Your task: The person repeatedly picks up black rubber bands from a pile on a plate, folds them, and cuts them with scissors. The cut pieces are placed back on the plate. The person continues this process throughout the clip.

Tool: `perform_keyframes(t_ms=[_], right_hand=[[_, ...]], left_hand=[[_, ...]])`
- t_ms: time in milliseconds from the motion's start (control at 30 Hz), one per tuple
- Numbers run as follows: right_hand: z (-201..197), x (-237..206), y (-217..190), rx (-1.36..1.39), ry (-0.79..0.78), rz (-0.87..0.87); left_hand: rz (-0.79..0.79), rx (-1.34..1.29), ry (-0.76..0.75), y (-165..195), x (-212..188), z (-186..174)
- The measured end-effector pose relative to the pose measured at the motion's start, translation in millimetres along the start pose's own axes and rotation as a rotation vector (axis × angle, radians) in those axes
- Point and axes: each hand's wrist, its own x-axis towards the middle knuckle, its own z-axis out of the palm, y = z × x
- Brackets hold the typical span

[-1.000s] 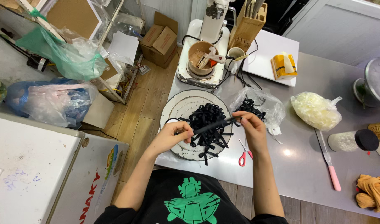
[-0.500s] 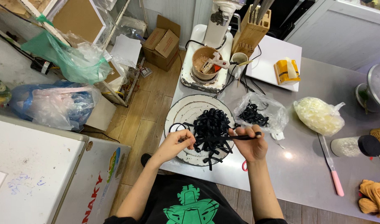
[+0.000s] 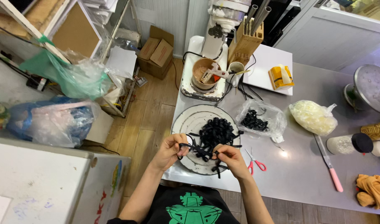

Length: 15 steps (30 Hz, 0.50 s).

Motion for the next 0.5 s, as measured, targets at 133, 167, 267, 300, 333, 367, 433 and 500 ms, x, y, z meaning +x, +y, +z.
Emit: perform_keyframes(t_ms=[133,167,267,300,333,367,433,500], right_hand=[[34,26,3,-0.017,0.244,-0.1],[38,32,-1,-0.062,0.316,-0.118],[48,49,-26,-0.307,0.555,-0.26],[52,53,-37,-0.479,0.547,-0.303],[57,55,-49,-0.651,0.534,-0.345],[63,55,-62,-1.197,0.595,-0.357],[81,50,-88,-1.735,0.633,-0.171],[106,41,-112,-1.512,0.735,0.007]], left_hand=[[-0.199,0.332,0.174,56,-6,-18],[-0.235,0.519,0.122,75,-5,-18],[-0.183,1.049,-0.008,152,0,-3],[-0.051,1.205,-0.036,182,0,6],[0.087,1.357,-0.068,212,-3,16],[0.211,1.459,-0.057,244,-10,26],[0.541,1.679,-0.069,301,-33,42],[0.595,2.119,-0.091,347,-68,50]])
